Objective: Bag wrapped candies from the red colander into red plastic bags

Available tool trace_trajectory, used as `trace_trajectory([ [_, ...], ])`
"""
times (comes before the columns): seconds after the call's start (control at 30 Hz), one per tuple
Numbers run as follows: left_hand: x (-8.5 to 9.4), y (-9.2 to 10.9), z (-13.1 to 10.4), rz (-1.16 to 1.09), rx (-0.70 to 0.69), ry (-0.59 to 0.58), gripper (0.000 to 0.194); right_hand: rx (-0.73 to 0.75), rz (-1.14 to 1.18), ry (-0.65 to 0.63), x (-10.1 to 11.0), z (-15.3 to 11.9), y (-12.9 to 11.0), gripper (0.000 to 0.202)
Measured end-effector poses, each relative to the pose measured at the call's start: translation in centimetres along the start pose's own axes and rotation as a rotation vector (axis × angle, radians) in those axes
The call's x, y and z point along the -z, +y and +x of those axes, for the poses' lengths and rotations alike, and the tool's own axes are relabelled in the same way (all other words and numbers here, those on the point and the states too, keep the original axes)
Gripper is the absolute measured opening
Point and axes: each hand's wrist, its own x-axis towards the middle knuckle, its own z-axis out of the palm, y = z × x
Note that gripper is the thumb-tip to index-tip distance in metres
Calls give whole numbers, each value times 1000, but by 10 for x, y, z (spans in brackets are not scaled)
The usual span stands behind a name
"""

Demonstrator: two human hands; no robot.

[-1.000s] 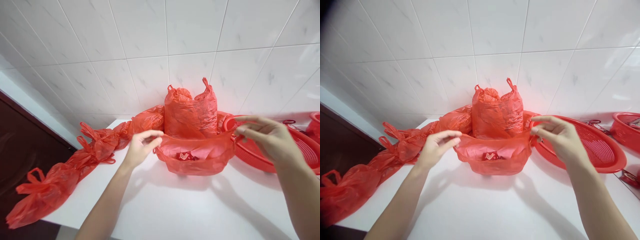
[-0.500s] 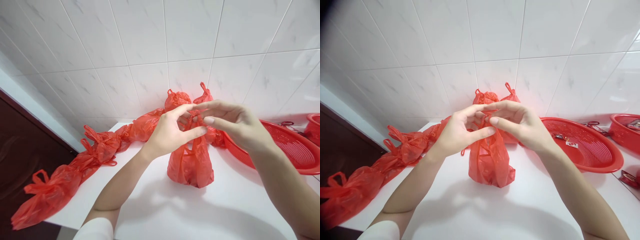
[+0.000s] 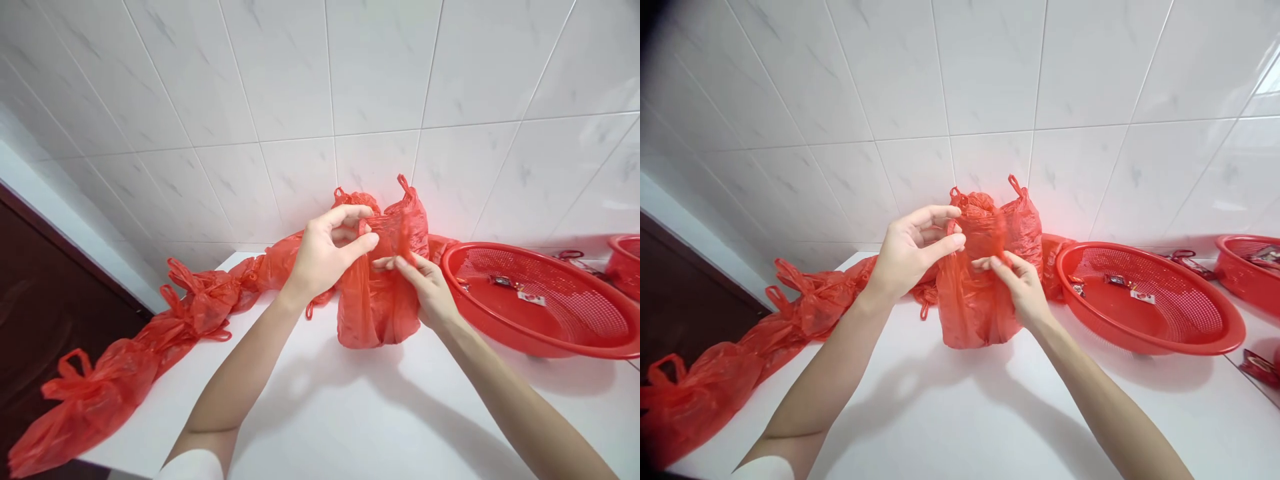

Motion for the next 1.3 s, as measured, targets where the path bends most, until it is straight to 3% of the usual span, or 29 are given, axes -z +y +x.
trace_trajectory([
  [0.13,15,-9,2,-35,-14,-57,40,-131,287,129,0,4,4,38],
  [0.3,24,-27,-4,-42,6,-126,45,-186,161,144,2,2,8,37],
  [0.4,23,-35,-9,0,-26,-104,37,-223,91,99,4,-1,8,33],
  [0.53,18,-39,-15,-16,-123,-198,7,-272,19,42,4,-4,5,32],
  [0.67,7,-44,-20,-29,-184,-227,9,-312,-90,-119,1,-8,0,23],
  [0.9,-14,-57,-26,65,-201,-91,12,-255,-177,-330,-4,-18,-8,4],
  [1.07,-24,-57,-32,100,-155,-45,14,-188,-290,-299,-14,-20,0,33],
  [1.13,-25,-57,-33,108,-121,-52,10,-213,-245,-285,-16,-19,4,43],
  [1.3,-14,-61,-30,103,18,-65,23,-324,-94,-183,-10,-15,7,52],
])
